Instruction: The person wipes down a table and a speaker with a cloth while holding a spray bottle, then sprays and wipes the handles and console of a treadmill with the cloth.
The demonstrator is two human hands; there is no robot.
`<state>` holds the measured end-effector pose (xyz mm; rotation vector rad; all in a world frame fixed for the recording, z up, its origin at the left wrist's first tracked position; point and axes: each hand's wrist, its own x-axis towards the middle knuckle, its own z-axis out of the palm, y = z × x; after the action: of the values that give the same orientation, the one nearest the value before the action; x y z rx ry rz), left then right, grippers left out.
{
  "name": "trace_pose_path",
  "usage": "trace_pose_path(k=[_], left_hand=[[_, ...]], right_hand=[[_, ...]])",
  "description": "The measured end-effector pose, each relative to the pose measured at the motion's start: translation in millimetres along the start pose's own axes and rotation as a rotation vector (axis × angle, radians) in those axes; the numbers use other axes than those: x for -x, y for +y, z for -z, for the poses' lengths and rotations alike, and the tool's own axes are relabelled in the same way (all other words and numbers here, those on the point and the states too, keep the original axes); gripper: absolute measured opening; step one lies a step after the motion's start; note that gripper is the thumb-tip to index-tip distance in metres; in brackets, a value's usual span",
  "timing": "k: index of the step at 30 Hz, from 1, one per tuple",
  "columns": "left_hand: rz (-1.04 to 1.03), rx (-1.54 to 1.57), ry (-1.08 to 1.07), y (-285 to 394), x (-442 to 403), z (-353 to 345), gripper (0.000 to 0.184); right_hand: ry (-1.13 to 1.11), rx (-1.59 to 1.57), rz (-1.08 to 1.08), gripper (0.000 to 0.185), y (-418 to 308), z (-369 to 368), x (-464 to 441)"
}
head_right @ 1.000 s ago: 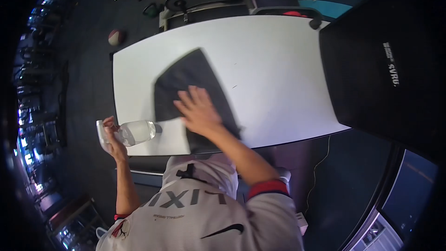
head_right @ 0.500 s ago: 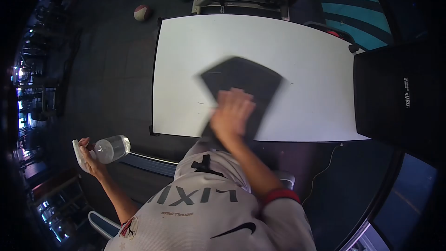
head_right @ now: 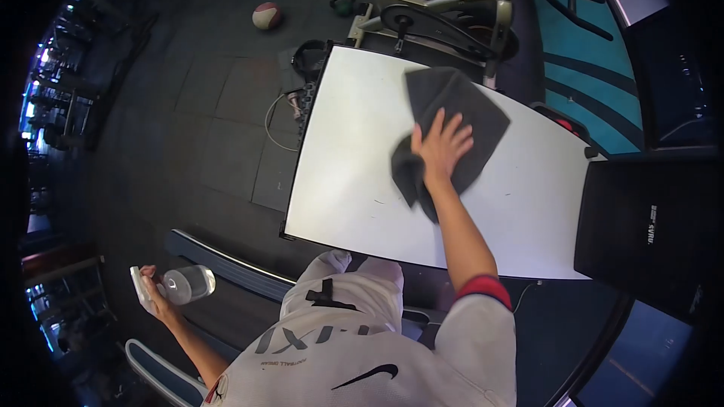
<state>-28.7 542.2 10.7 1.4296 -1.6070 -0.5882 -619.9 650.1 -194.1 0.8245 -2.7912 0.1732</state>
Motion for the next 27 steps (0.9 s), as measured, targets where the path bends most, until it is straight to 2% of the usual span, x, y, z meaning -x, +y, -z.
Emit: trace_pose_path(k=[1,2,4,5,6,8,10,13,16,17,18,19,21,22,23,24,25,26,27], left_hand=[[0.013,-0.018,-0.008,-2,1,4,0.037],[0.026,-0.035,-0.021,-1,0,7,0.037],[0.02,-0.045,-0.058,9,-3,6,0.038],[0.009,-0.04,-0.082,15,-4,4,0.037],[0.001,-0.036,-0.104,18,-6,6,0.037],[0.012,0.015,-0.131,19,-8,9,0.036],[0.021,0.041,-0.176,29,-8,5,0.034],[-0.007,0.037,-0.219,27,-20,4,0.035],[-0.038,0.084,-0.319,18,-32,-1,0.039],[-0.066,0.101,-0.36,17,-37,-3,0.039],[-0.091,0.109,-0.402,20,-43,-4,0.039],[-0.121,0.105,-0.451,24,-49,-7,0.039],[-0.146,0.124,-0.512,39,-52,-14,0.038],[-0.169,0.163,-0.549,46,-53,-17,0.039],[-0.192,0.2,-0.584,55,-54,-21,0.039],[-0.228,0.241,-0.603,55,-57,-26,0.039],[-0.263,0.272,-0.629,67,-54,-25,0.04],[-0.297,0.296,-0.653,79,-53,-24,0.04],[-0.334,0.32,-0.676,87,-53,-24,0.041]], right_hand=[[-0.046,-0.008,-0.005,0.066,-32,12,-26],[-0.061,-0.114,0.147,0.059,-68,36,-47],[0.092,-0.329,0.649,0.058,-110,-16,-74],[-0.031,-0.306,0.699,0.059,-128,-24,-88],[-0.154,-0.31,0.696,0.06,-141,-20,-105],[-0.233,-0.265,0.492,0.059,-176,-15,-115],[-0.124,-0.226,0.328,0.058,-215,-19,-92],[0.057,-0.307,0.445,0.058,-234,19,-8],[-0.036,-0.394,0.619,0.053,-202,104,104],[-0.025,-0.449,0.705,0.056,-181,111,145],[-0.146,-0.623,0.735,0.057,-154,124,179],[-0.255,-0.655,0.758,0.059,-122,136,206],[-0.291,-0.55,0.696,0.061,-49,165,235],[-0.531,-0.435,0.581,0.056,-12,188,236],[-0.527,-0.381,0.375,0.051,29,189,249],[-0.662,-0.245,0.102,0.048,53,201,237],[-0.245,-0.039,-0.033,0.047,89,187,253],[-0.179,-0.092,-0.263,0.047,116,193,250],[0.147,0.081,-0.36,0.05,130,176,251]])
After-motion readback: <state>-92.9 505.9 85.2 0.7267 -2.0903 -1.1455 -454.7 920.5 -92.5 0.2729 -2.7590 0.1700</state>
